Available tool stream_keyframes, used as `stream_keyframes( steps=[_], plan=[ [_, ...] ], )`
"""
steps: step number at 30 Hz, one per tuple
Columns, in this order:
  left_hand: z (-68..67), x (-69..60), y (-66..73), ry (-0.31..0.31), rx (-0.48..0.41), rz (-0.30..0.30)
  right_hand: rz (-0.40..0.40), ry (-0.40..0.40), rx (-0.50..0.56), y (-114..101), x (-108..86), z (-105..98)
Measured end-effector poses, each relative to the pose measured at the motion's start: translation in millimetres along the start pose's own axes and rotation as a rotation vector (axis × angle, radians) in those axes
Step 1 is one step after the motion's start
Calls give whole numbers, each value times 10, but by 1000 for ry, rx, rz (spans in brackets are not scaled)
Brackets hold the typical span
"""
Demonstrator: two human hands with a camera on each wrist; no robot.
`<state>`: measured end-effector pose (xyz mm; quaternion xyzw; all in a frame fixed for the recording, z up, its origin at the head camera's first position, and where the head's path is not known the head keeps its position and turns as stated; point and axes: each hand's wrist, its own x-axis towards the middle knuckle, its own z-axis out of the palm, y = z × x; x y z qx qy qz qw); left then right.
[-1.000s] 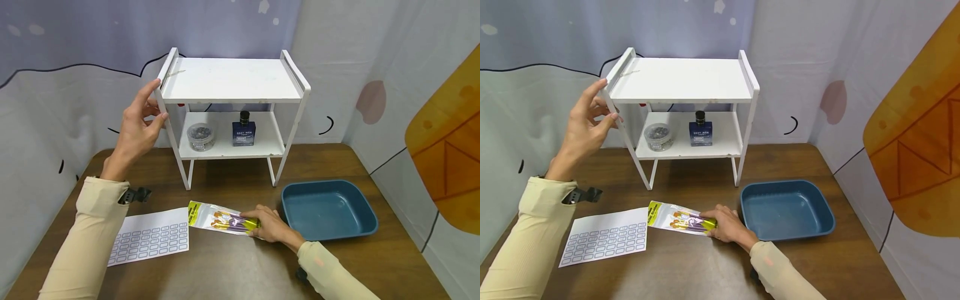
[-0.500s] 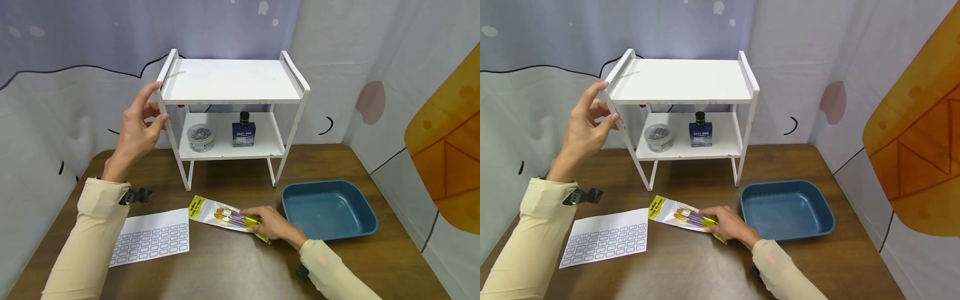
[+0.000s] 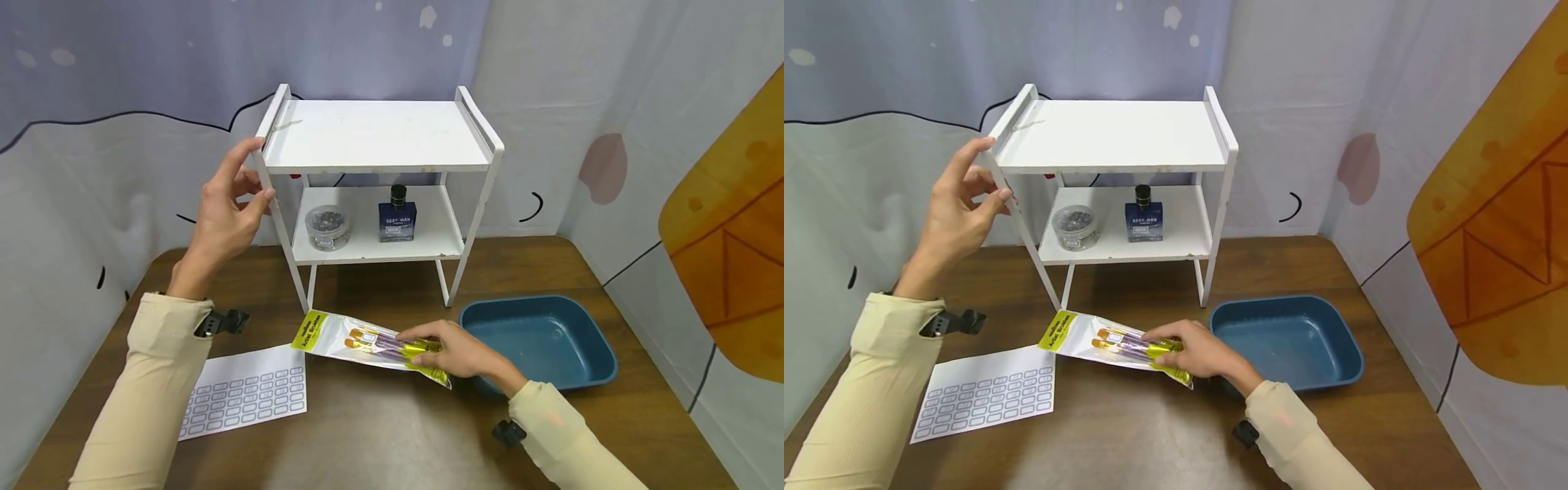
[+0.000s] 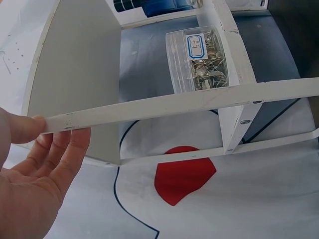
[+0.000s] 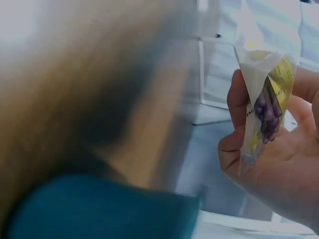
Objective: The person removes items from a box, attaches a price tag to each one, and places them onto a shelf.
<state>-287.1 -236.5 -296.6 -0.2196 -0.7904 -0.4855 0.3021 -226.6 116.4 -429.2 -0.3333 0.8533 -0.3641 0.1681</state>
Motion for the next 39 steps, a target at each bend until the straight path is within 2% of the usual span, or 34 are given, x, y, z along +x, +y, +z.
stream_keyframes(
  steps=[7, 14, 17, 20, 24, 27, 29, 34, 39],
  plan=[
    [1, -4, -11, -2, -3, -3, -6, -86, 5, -179, -106, -414],
    [10, -5, -26, 3, -10, 27, -100, -131, -26, -479, -214, -974],
    [15, -10, -26, 4, -2, 24, -125, -124, -59, -631, -239, -1222],
    [16, -14, -28, 2, 11, 29, -121, -105, -46, -776, -251, -1453],
    [30, -24, -29, -5, 29, 40, -176, -63, -68, -947, -254, -1755],
    [46, -29, -36, -3, 32, 38, -241, -15, -125, -1085, -259, -1966],
    [58, -27, -35, 8, 26, 34, -247, 21, -143, -1183, -260, -2081],
    [70, -22, -30, 26, 5, 22, -165, 114, -152, -1374, -165, -2294],
    [55, -23, -28, 23, -6, -9, -50, 153, -138, -1502, 123, -2425]
  ],
)
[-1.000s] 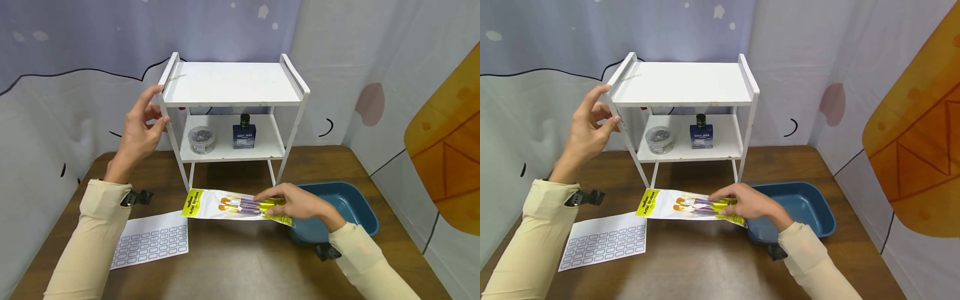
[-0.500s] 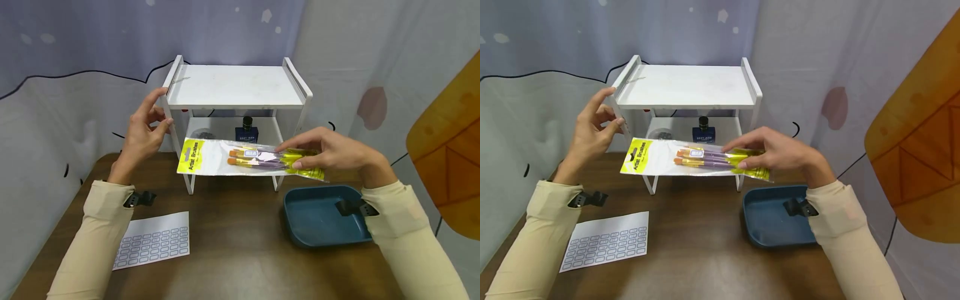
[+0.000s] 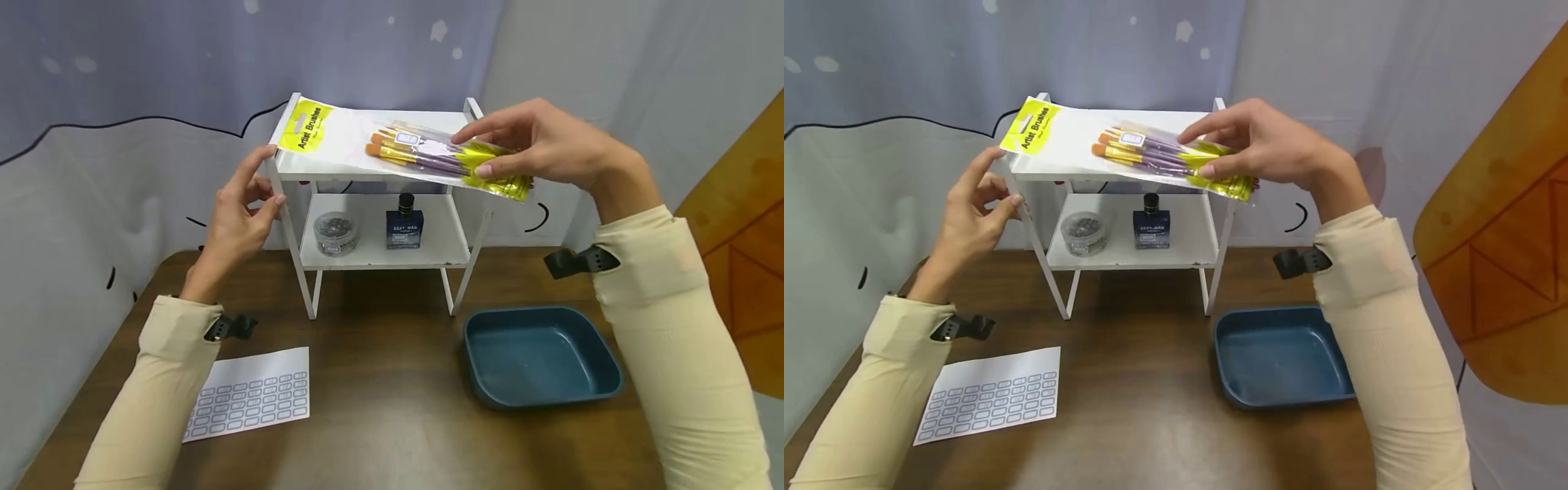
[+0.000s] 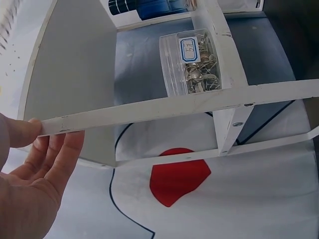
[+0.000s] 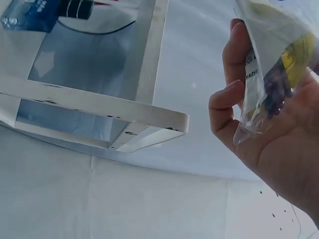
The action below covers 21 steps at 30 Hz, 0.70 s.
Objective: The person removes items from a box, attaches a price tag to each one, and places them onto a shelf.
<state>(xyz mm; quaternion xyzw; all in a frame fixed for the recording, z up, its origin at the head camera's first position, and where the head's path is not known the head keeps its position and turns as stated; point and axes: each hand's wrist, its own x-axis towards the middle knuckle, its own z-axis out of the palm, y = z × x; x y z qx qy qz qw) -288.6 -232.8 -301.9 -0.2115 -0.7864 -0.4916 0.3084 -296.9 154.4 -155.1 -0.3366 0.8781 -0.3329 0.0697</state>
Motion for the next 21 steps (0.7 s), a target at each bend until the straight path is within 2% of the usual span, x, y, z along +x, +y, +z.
stream_keyframes(
  steps=[5, 11, 16, 21],
  plan=[
    [-11, -3, 3, -3, -2, -17, 115, -30, -97, -60, 345, -42],
    [-8, -8, -40, 7, -2, -14, 195, -154, -231, -128, 675, -46],
    [24, 0, -51, 19, -10, -9, 221, -208, -309, -126, 855, -55],
    [58, 3, -59, 24, -28, -1, 262, -233, -337, -65, 950, -24]
  ],
)
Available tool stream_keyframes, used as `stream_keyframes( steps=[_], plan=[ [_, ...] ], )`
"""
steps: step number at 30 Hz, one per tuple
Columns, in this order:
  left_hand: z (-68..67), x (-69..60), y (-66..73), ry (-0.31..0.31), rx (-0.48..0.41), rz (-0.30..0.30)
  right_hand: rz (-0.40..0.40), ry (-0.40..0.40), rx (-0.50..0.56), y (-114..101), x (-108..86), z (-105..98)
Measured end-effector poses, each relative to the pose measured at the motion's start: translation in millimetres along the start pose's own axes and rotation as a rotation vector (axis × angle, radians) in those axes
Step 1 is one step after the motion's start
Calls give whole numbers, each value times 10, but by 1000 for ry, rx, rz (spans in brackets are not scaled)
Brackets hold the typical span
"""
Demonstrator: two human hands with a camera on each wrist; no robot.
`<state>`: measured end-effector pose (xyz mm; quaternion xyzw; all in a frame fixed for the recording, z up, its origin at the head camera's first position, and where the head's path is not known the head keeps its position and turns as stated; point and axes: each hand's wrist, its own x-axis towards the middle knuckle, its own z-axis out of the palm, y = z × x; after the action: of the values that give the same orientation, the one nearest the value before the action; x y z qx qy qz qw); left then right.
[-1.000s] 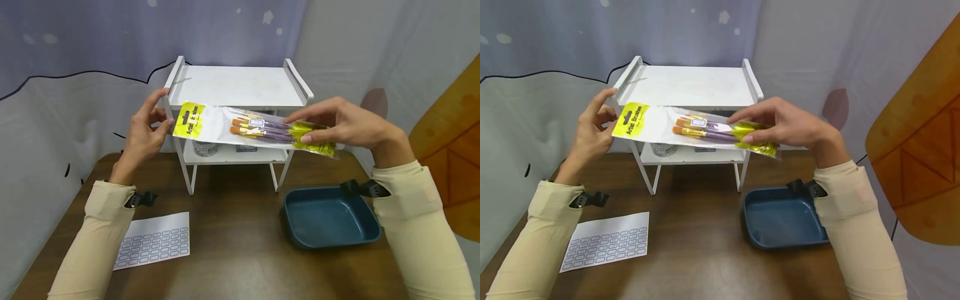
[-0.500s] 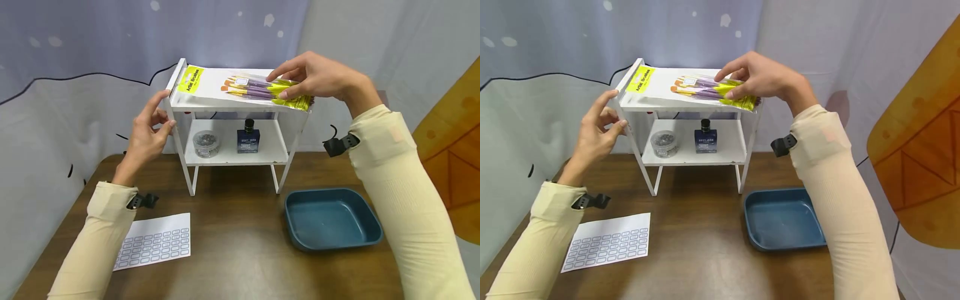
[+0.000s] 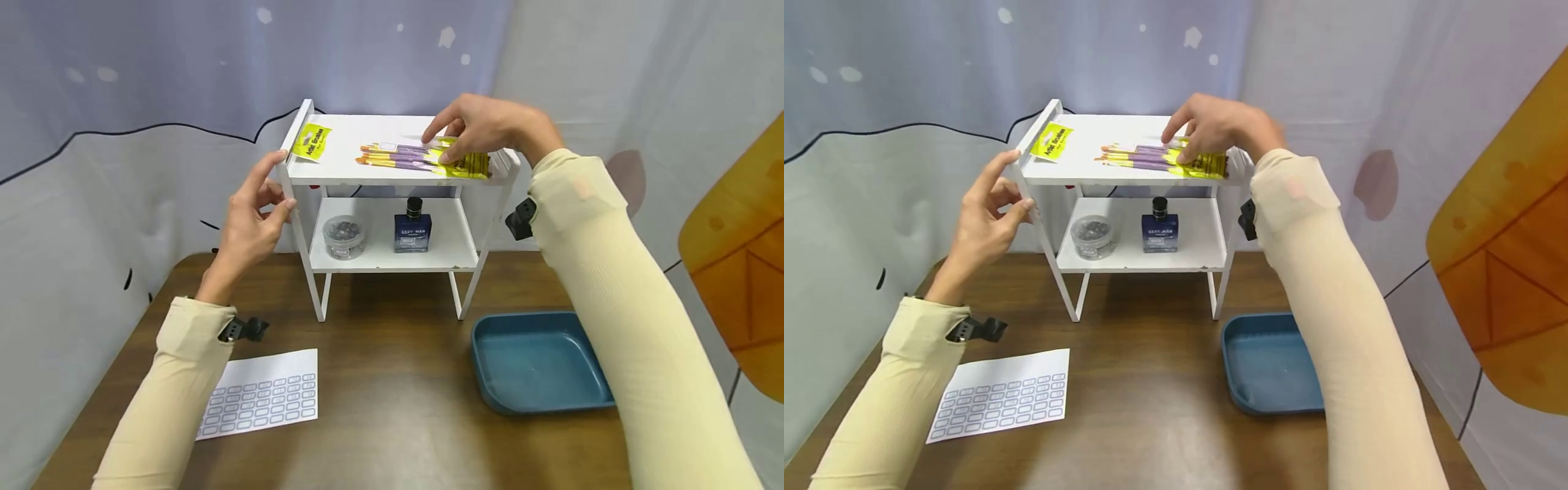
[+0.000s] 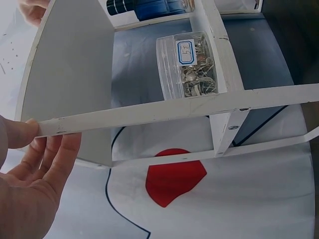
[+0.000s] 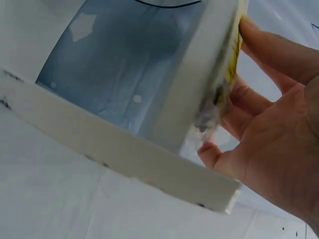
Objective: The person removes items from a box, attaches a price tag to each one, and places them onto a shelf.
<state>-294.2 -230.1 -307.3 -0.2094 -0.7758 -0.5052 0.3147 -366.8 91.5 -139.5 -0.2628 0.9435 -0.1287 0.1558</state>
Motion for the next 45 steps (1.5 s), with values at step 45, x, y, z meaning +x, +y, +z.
stream_keyframes(
  steps=[45],
  plan=[
    [-36, 42, 12, 6, 40, -33, -350, 815, 91, -91, -504, 1107]
  ],
)
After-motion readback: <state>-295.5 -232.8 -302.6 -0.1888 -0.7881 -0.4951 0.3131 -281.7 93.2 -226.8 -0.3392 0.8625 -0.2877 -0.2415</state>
